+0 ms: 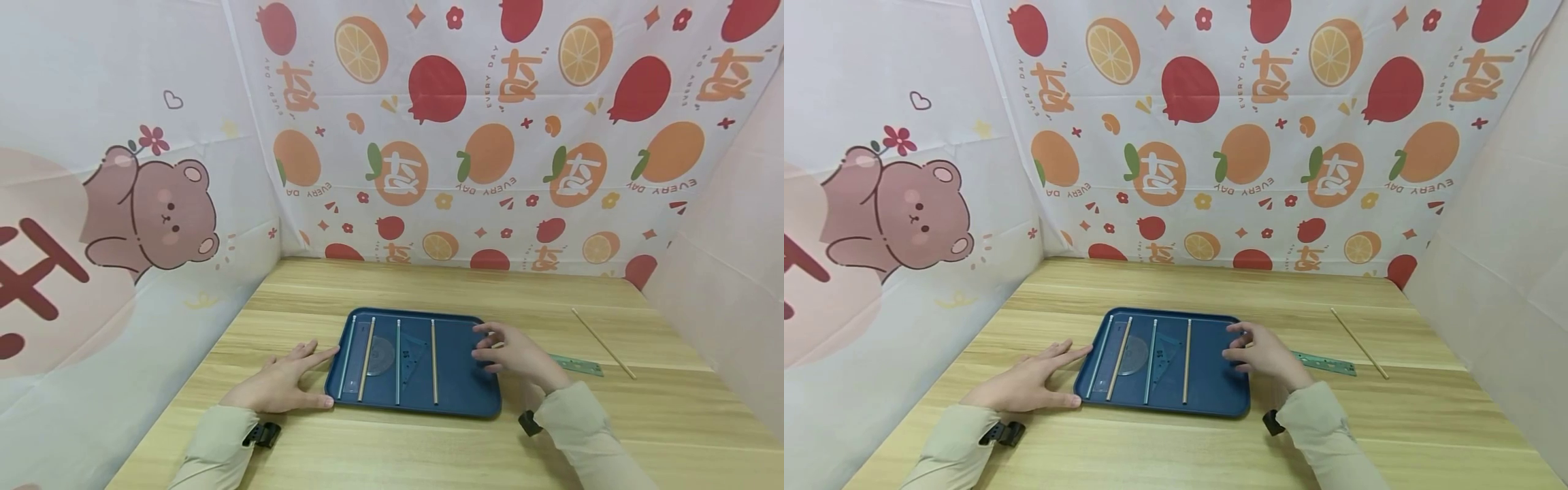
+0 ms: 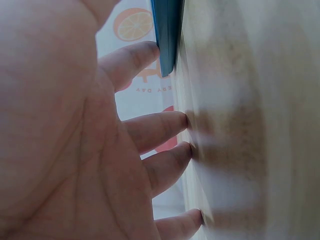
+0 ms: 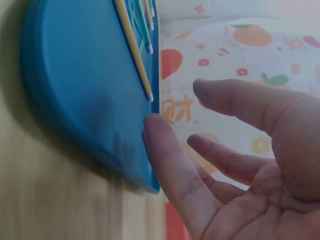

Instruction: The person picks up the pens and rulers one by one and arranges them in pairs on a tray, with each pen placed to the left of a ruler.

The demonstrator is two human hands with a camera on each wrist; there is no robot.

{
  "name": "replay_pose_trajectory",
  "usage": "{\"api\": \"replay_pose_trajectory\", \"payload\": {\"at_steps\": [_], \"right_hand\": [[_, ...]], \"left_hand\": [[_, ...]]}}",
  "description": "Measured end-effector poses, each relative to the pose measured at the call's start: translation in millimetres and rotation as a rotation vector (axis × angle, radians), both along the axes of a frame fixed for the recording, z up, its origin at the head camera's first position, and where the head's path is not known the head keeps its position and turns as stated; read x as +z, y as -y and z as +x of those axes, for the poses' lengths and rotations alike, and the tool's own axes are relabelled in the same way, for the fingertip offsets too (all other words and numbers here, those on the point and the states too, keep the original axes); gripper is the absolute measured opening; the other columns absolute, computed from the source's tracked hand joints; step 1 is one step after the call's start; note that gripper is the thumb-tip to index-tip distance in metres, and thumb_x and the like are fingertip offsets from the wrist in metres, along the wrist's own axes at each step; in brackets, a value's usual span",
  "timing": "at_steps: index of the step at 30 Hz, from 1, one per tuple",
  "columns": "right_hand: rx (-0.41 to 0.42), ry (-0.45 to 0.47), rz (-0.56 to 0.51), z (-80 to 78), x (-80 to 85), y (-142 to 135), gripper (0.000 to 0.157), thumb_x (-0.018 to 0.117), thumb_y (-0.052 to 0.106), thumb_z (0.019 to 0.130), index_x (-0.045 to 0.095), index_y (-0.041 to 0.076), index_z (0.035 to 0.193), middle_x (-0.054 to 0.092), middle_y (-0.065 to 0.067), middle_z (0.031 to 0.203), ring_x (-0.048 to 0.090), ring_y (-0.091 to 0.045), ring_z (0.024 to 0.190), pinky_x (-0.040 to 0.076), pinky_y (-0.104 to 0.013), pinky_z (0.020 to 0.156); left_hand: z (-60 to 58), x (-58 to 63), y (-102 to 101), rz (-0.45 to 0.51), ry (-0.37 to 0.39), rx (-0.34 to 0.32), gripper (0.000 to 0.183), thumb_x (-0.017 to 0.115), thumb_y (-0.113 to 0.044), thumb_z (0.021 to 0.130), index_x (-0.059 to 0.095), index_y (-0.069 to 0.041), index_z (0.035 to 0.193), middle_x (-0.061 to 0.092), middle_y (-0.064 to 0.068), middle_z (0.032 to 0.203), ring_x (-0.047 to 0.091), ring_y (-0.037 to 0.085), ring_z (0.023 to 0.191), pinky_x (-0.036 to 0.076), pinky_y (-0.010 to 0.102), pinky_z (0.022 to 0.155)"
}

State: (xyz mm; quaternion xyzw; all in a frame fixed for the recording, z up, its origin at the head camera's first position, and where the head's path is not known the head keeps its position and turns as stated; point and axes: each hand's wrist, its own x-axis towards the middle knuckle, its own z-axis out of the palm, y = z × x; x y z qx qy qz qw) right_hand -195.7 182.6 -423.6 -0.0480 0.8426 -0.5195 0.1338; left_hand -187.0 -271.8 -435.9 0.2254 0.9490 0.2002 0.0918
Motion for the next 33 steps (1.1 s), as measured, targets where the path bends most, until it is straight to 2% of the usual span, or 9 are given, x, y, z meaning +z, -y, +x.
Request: {"api": "replay_pose_trajectory", "payload": {"at_steps": [10,22,33], "right_hand": [[-0.02,0.015,-0.034,3.8,-3.0,-23.7,0.068,0.076,0.015,0.101,0.045,-0.003,0.158,0.062,-0.022,0.128,0.074,-0.024,0.107,0.066,-0.042,0.092],[-0.013,-0.018,0.024,14.0,-3.4,-52.3,0.069,0.074,0.018,0.103,0.042,-0.005,0.16,0.063,-0.027,0.136,0.076,-0.028,0.11,0.066,-0.041,0.093],[-0.05,-0.026,0.065,18.5,-1.9,-69.9,0.069,0.074,0.016,0.103,0.041,-0.008,0.159,0.063,-0.029,0.136,0.076,-0.026,0.109,0.066,-0.038,0.091]], "left_hand": [[-1.1,-0.8,0.2,0.002,-0.011,-0.007,0.1,0.084,-0.066,0.084,0.042,-0.029,0.166,0.03,0.033,0.172,0.026,0.058,0.159,0.019,0.092,0.112],[-0.9,1.1,-0.5,0.007,-0.013,-0.014,0.1,0.083,-0.066,0.084,0.042,-0.027,0.167,0.031,0.033,0.171,0.027,0.058,0.159,0.019,0.092,0.112],[-1.7,1.4,0.2,0.012,0.001,-0.01,0.1,0.083,-0.066,0.084,0.042,-0.027,0.167,0.03,0.033,0.172,0.025,0.057,0.16,0.018,0.092,0.113]]}}
